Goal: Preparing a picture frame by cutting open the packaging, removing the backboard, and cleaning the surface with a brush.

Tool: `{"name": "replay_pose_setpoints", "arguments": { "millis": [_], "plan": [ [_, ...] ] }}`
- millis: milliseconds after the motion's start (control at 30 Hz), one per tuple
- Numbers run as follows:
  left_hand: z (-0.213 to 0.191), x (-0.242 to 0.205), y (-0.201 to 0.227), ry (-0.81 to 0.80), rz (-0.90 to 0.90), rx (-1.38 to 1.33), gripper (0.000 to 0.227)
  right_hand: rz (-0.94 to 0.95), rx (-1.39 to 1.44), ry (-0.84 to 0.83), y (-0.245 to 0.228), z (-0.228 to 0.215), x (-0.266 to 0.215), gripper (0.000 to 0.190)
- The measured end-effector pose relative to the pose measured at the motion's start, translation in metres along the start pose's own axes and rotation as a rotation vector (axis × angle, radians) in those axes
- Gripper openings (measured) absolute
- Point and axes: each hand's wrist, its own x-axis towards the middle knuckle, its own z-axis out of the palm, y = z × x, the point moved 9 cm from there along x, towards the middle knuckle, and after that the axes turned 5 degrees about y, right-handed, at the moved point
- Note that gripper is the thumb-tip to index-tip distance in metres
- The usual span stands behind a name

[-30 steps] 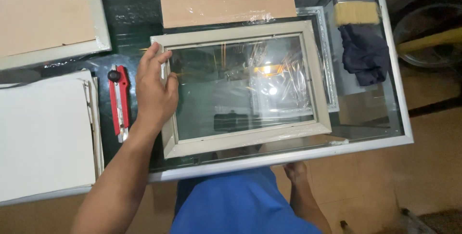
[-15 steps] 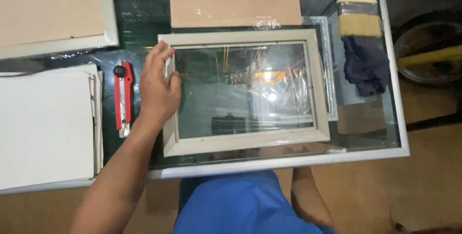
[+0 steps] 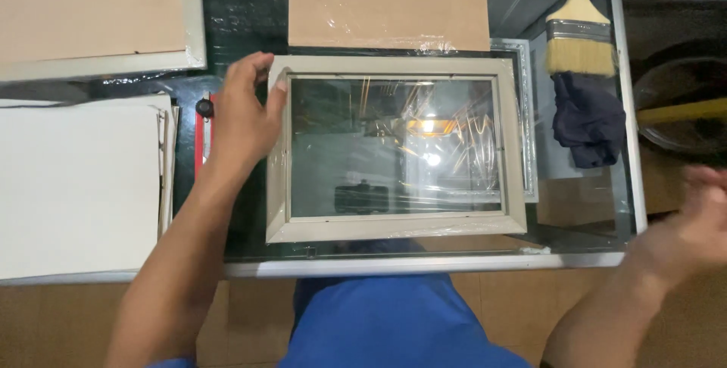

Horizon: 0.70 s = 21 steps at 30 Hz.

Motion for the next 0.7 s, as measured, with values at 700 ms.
{"name": "replay_pose_setpoints", "arguments": {
  "millis": [700],
  "plan": [
    [0.045,0.022,-0.042,0.0,-0.002,0.127,0.031,-0.205,-0.233,-0.97,-0.072,0.308,-0.044,0.044]
  ]
}}
